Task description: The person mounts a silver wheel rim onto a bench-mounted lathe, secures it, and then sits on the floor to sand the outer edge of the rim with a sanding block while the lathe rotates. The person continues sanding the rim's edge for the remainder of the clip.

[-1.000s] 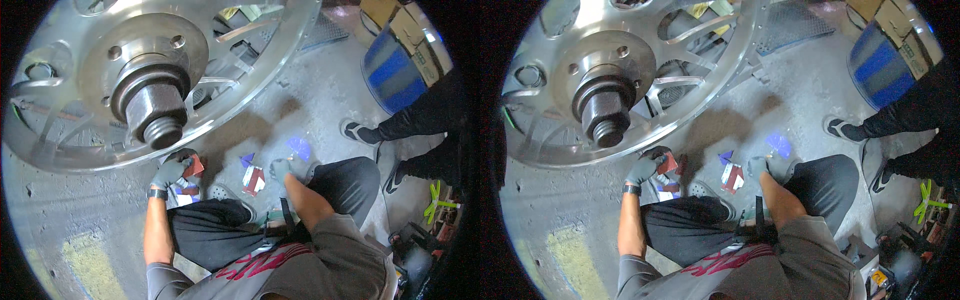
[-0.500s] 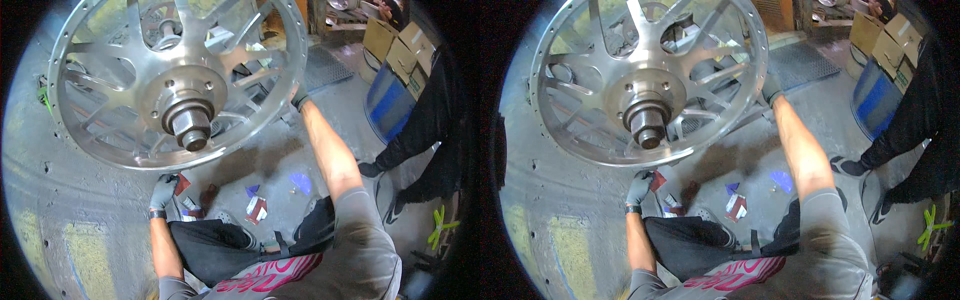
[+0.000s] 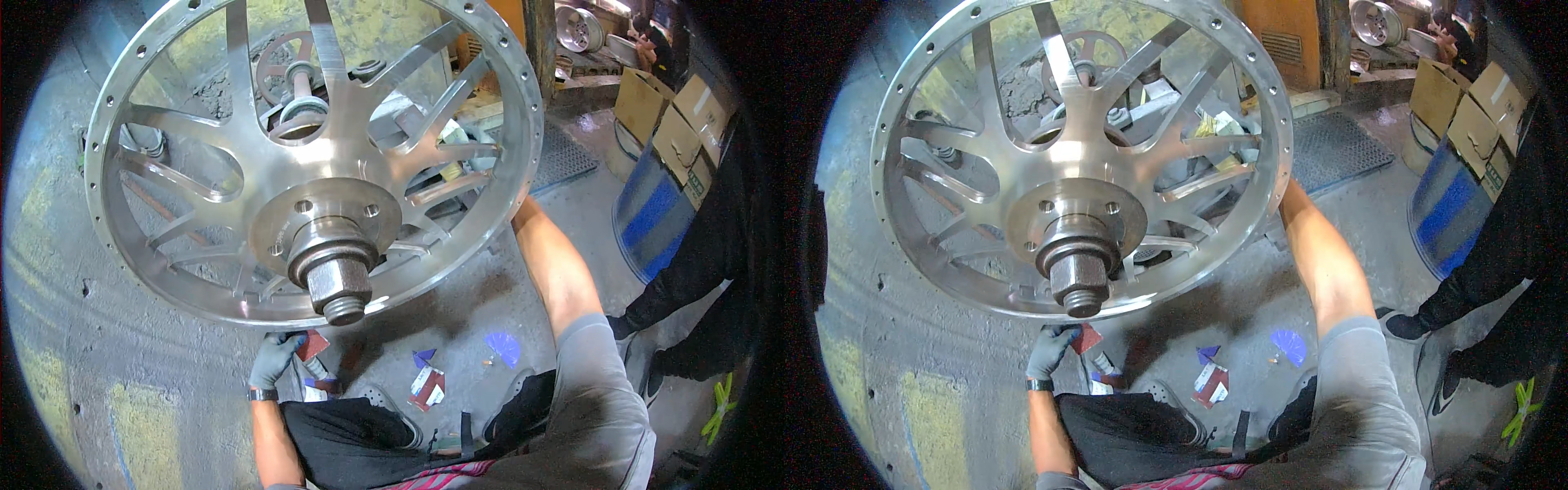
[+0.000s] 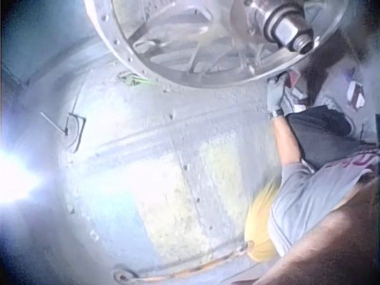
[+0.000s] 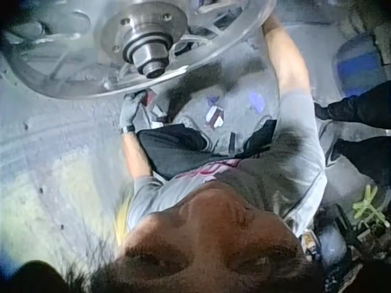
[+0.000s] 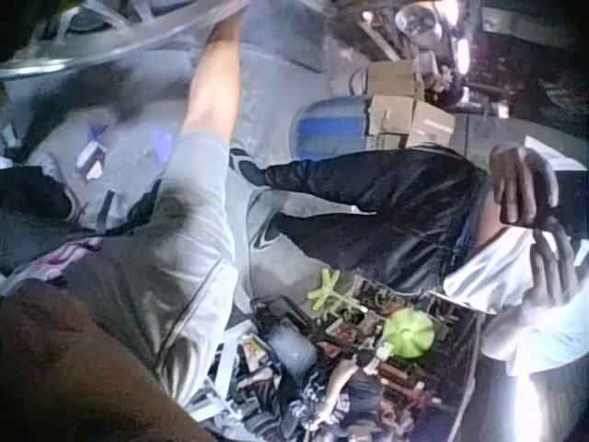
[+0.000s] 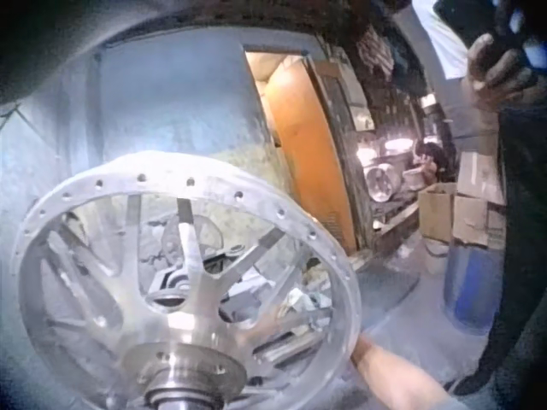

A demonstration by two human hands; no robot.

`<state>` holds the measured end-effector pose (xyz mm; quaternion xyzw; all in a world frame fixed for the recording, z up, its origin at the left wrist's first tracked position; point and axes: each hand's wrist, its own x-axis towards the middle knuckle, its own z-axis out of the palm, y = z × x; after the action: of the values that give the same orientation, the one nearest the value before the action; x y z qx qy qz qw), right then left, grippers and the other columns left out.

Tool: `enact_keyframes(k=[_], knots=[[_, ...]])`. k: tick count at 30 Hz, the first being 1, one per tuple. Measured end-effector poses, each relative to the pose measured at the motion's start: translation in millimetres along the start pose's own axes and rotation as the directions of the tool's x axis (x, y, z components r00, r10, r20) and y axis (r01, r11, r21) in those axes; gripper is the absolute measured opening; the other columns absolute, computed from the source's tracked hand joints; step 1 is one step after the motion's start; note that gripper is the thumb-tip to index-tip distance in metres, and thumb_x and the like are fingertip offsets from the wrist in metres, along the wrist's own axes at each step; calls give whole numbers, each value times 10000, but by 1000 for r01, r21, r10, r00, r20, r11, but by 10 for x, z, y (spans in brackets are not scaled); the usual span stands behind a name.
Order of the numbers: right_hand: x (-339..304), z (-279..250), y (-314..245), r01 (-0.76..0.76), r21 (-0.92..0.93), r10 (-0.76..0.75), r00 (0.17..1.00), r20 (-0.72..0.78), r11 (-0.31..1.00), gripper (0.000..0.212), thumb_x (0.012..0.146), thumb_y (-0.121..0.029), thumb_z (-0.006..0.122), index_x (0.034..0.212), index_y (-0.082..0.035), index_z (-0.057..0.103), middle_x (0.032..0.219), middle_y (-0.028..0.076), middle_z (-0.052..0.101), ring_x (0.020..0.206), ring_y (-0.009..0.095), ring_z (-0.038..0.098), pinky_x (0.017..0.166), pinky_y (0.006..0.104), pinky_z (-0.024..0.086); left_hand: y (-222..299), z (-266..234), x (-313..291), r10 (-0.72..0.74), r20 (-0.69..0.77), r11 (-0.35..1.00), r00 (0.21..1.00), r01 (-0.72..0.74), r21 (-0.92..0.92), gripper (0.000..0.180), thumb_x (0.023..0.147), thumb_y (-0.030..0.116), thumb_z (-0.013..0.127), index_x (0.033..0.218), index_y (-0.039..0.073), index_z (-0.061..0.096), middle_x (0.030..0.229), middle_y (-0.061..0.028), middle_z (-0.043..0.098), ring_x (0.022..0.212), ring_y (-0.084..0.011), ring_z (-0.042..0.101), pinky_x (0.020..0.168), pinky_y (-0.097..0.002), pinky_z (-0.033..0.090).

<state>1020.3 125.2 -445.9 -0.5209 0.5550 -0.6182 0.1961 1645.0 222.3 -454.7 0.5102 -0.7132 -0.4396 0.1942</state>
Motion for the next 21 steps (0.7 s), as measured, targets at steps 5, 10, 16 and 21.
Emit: enact_keyframes(k=[5,10,16,21], knots=[[-102,-111,88,-34,20,33,998,48,999,354,1075,-331,557,1277,-53,642,1151,77,703,1000,200,678,861,366,543,32,-57,-30,17,13,999,1000,-16,-33,285,993,141,670,1200,-43,735,1118,-94,777,998,-175,697,930,-335,538],[-286,-253,89,-88,74,79,990,118,993,397,1086,-347,547,1325,-41,628,1200,85,701,1050,197,673,914,367,539,60,-51,-39,104,-18,993,994,-103,48,312,968,183,707,1219,-1,730,1101,-103,782,992,-179,703,910,-348,546],[-852,-690,-557,-322,418,243,942,232,849,450,1100,-366,535,1383,-25,612,1259,94,698,1110,193,667,977,368,535,7,44,34,-49,175,942,983,-12,334,396,989,165,662,1364,37,668,1152,-153,766,997,-228,716,913,-362,555],[-1421,-942,-1620,-140,582,208,977,-53,801,633,1127,-529,419,1449,-14,594,1356,117,669,1223,206,637,1070,401,497,-22,111,-20,23,273,949,962,-106,296,367,988,166,660,1327,27,688,1138,-145,760,967,-230,706,894,-373,565]])
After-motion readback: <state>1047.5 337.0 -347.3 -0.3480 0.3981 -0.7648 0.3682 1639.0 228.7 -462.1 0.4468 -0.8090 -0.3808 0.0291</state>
